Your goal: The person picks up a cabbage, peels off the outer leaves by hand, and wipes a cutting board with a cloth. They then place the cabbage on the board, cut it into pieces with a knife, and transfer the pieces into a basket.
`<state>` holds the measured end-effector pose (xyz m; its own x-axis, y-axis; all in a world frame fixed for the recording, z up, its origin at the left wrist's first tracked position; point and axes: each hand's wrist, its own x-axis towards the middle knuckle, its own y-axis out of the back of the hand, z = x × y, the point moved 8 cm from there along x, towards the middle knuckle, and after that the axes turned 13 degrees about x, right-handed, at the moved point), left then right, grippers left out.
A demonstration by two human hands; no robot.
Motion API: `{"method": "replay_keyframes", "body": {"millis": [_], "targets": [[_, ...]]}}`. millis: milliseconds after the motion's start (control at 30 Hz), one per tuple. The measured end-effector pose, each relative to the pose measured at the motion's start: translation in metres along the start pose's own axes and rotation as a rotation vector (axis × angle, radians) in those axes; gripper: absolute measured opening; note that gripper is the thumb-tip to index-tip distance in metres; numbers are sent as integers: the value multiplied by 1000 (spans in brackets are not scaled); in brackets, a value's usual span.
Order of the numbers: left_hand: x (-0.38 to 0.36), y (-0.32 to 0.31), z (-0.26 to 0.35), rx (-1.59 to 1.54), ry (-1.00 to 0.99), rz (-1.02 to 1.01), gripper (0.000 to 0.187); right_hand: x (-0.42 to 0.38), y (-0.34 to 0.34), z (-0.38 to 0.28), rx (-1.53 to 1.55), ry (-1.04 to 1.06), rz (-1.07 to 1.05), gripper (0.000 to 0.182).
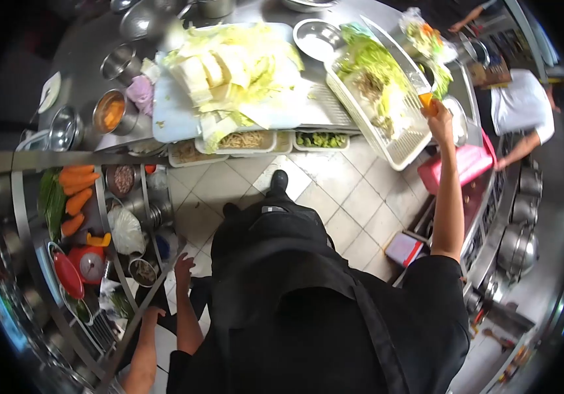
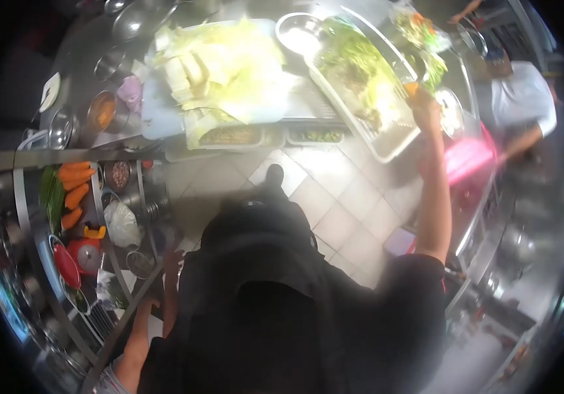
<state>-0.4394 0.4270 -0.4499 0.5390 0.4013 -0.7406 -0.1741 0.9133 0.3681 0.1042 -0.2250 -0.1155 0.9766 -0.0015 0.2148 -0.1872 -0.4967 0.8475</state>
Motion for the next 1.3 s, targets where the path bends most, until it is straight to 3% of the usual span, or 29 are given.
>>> {"method": "replay_keyframes", "body": {"millis": [67,133,200,267,333,367,400,500,567,600,667,700,733,767,800,833,867,933,1000,1033,1133,1167,1233,1300], "targets": [[-1,-11,6,371,1,-13,52,-27,26,8,94,-124,-181,44],[-1,-32,-38,-50,127,-113,50,-59,51,13,-84,-160,-149,43],[-1,-46,-38,48,129,-179,50,-75,55,32,-148,-193,-255,39],[15,-52,-54,151,129,-232,49,-76,48,45,-170,-27,-240,35],[53,-54,-79,298,-106,-293,48,-61,33,56,-176,-3,-228,29],[44,-43,-49,249,-75,-262,46,-54,25,44,-148,-80,-235,23],[50,-43,-35,256,-77,-255,46,-46,7,58,-178,40,-260,21],[57,-32,4,339,-7,-111,43,-33,-28,54,-140,-54,-247,26],[43,-47,51,543,-185,-50,42,-27,-43,66,-59,-101,-278,28],[48,-54,56,576,-275,-24,42,-23,-44,62,-256,47,-217,30],[59,-62,24,276,-290,-73,43,-21,-45,47,-566,324,-109,35],[43,-70,41,438,-280,41,42,-20,-42,35,-601,253,-203,38],[39,-75,36,216,-275,-49,43,-20,-35,41,-427,290,-113,37],[12,-85,68,438,-336,-56,47,-32,-13,-22,-211,273,-51,33],[-18,-97,105,655,-402,-52,52,-49,-7,-76,-139,464,-81,28],[-23,-99,86,191,-143,-89,54,-74,-15,-99,-34,425,-143,25],[-32,-110,60,-280,93,-109,56,-108,-39,-105,264,458,-307,33],[-49,-124,54,1253,321,-56,59,-167,-117,-142,585,350,-761,23],[-28,-153,-29,330,-173,256,57,-203,-220,-130,626,238,-1009,20],[-33,-170,-30,155,70,222,54,-222,-293,-89,758,-112,-1155,22],[-61,-238,-27,-241,181,239,54,-289,-464,18,1108,-1222,-1363,36],[-75,-256,-21,-328,199,242,54,-297,-525,50,1026,-1007,-1495,52],[-106,-296,-34,-514,223,256,57,-312,-605,93,965,-1055,-1495,67],[-139,-328,-62,-414,405,269,56,-316,-668,121,993,-1196,-1431,84]]}}
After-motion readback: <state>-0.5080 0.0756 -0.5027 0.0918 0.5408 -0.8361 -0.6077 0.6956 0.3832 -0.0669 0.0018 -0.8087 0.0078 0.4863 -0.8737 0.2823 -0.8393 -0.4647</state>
